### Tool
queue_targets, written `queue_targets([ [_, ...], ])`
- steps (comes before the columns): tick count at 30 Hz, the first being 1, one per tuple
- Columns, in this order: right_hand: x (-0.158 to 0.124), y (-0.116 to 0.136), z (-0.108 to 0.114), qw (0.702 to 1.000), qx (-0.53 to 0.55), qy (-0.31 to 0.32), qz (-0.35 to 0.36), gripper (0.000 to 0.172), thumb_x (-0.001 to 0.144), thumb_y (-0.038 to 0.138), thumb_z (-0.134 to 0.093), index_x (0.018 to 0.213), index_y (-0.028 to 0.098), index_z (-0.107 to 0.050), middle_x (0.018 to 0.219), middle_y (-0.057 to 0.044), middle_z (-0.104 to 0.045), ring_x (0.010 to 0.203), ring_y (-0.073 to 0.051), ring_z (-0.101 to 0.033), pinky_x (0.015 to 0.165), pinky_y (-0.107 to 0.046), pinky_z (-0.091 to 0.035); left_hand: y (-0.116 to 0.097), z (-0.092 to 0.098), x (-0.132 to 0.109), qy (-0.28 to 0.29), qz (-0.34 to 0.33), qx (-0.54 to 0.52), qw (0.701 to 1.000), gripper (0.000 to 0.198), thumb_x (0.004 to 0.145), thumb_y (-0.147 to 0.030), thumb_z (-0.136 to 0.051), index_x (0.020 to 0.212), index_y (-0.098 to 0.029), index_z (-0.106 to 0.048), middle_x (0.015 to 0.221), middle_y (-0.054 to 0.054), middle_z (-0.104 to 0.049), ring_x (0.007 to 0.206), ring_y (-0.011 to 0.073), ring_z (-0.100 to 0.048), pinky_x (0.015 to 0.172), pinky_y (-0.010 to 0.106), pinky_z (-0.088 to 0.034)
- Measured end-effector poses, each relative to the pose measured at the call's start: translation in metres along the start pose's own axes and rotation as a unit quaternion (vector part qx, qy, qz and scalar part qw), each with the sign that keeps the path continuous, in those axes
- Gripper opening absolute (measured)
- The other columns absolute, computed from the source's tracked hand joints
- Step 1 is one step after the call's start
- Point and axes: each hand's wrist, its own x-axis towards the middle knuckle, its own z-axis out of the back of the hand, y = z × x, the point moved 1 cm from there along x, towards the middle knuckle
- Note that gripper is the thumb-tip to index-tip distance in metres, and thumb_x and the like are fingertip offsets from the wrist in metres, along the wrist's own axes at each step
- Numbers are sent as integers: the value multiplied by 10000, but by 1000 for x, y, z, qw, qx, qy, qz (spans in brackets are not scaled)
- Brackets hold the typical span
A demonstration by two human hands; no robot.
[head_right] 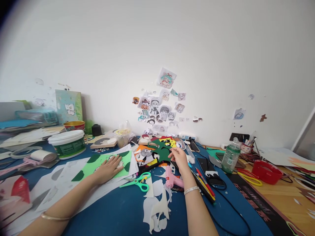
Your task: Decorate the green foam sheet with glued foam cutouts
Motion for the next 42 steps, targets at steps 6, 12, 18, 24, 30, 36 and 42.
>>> queue_targets([
  [6, 0, 2, 0, 1000, -1, -4, 2, 250, 650, 386, -621, 765, 164, -615, 539, -3, -630, 406, -102, -487, 435, -231, -381, 5, 14, -5, -28, -12, 47, 998, 647, 858, -488, -331, 1405, -144, -283, 1479, 124, -195, 1367, 302, -108, 1080, 506, -130],
  [12, -1, 2, 1, 1000, -6, -5, 6, 231, 670, 377, -595, 770, 170, -604, 541, 3, -627, 419, -106, -489, 450, -234, -386, -97, 15, -13, -108, -182, 18, 977, 480, 881, -251, -360, 1352, -165, -389, 1424, 133, -362, 1330, 268, -280, 1083, 472, -182],
  [18, -2, 1, -5, 999, -32, 22, 27, 233, 715, 406, -576, 766, 180, -601, 534, 5, -616, 415, -118, -484, 442, -243, -370, -166, 18, 11, -83, -109, -111, 984, 594, 831, -112, -368, 1410, -79, -237, 909, 209, -691, 922, 310, -638, 801, 426, -461],
  [24, -18, -2, -40, 981, -86, 164, 64, 318, 792, 493, -503, 722, 197, -597, 518, 12, -569, 461, -145, -499, 466, -257, -383, -177, -2, 21, -204, -201, -283, 915, 669, 784, -80, -329, 1418, -29, -122, 1397, 231, -362, 1271, 258, -374, 998, 406, -354],
  [30, -34, 1, -57, 947, -187, 204, 163, 334, 842, 388, -470, 573, 191, -494, 572, 20, -515, 567, -141, -485, 532, -241, -345, -168, -6, 11, -219, -222, -219, 924, 555, 767, -88, -345, 1320, -46, -359, 1200, 211, -560, 1120, 274, -508, 957, 452, -383],
  [36, -37, 10, -52, 916, -287, 195, 199, 352, 844, 296, -439, 510, 190, -472, 501, 21, -496, 520, -133, -478, 508, -230, -303, -154, 19, 7, -124, -183, -29, 975, 334, 841, -186, -331, 831, -166, -665, 830, 114, -693, 825, 244, -630, 843, 391, -428],
  [42, -37, 12, -53, 898, -352, 186, 187, 364, 852, 298, -457, 519, 185, -551, 506, 17, -554, 503, -120, -471, 508, -222, -289, -95, 3, 25, -180, 57, 80, 979, 804, 797, -541, -431, 1360, 21, -316, 1412, 293, -294, 1328, 409, -198, 1040, 514, -207],
])
